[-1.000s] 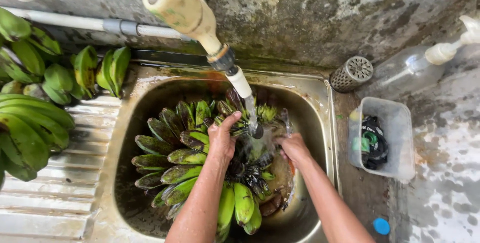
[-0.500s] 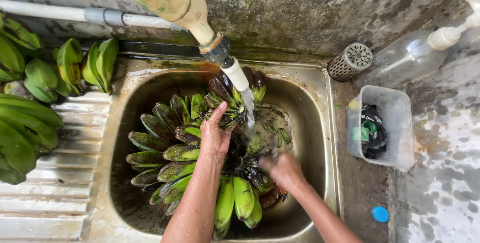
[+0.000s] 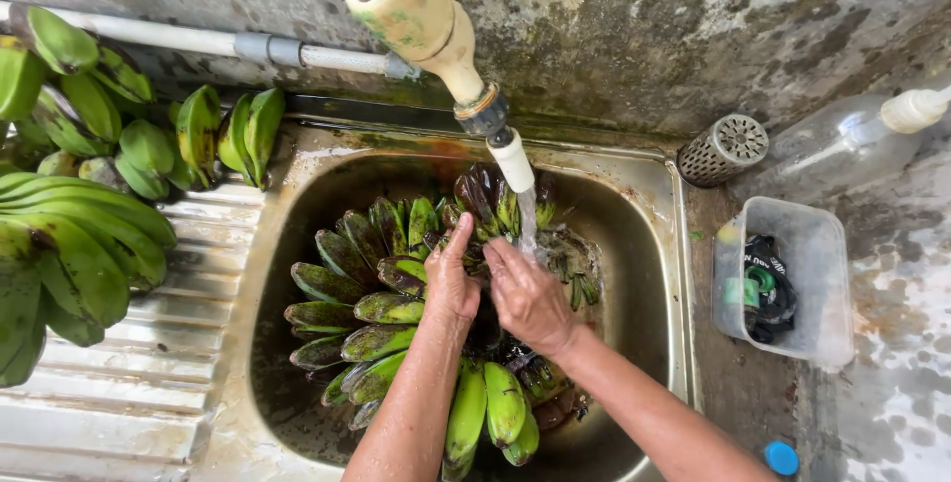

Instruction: Washing bunches of green bananas in a sink under running water.

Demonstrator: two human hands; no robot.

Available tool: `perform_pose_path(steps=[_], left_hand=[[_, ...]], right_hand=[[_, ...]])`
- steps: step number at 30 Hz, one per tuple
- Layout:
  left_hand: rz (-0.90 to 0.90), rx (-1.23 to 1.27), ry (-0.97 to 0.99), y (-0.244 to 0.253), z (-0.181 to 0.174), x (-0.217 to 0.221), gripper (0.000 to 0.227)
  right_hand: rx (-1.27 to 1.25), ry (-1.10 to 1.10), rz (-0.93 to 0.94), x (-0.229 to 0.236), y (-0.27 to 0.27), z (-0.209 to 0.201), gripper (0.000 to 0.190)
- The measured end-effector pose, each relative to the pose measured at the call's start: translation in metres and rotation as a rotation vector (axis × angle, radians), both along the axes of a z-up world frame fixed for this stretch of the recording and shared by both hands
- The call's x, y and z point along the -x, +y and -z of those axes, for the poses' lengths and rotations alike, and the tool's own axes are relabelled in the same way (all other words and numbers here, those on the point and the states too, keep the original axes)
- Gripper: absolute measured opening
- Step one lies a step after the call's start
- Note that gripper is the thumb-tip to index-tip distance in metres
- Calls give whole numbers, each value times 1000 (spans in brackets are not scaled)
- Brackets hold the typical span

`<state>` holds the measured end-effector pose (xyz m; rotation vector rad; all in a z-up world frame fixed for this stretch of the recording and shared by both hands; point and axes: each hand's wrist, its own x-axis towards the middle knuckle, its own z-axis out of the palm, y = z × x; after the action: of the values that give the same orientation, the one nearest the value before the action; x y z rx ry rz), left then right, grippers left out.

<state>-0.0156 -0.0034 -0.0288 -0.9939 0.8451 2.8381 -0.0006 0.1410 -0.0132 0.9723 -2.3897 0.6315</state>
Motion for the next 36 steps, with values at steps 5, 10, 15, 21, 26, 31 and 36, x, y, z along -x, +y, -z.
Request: perform_pose_path(steps=[5,10,15,21,26,31,36], left_hand=[[18,-31,81,10,-7,-6,42],[38,71,33,27,-25,-12,48],[25,201,51,40,-20,-20,69],[11,190,49,55,-19,-21,97],[21,162,135,45,-32,-21,97],[41,217,140,48,-19,-23,81],[2,138,204,47,-40,-20,63]], right_hand=[[-239,175,-96,-10,14,-9,15],[626,-514,254,-35,-13,-46,21],[1252,-1201,716,-22,-1,-46,43],[1304,-1494,760,-17,10,-37,57],[1612,-1579,455,-8,5,-7,40],[1412,-1538,370,4,6,0,18],[1596,-1608,472,15,5,8,10]])
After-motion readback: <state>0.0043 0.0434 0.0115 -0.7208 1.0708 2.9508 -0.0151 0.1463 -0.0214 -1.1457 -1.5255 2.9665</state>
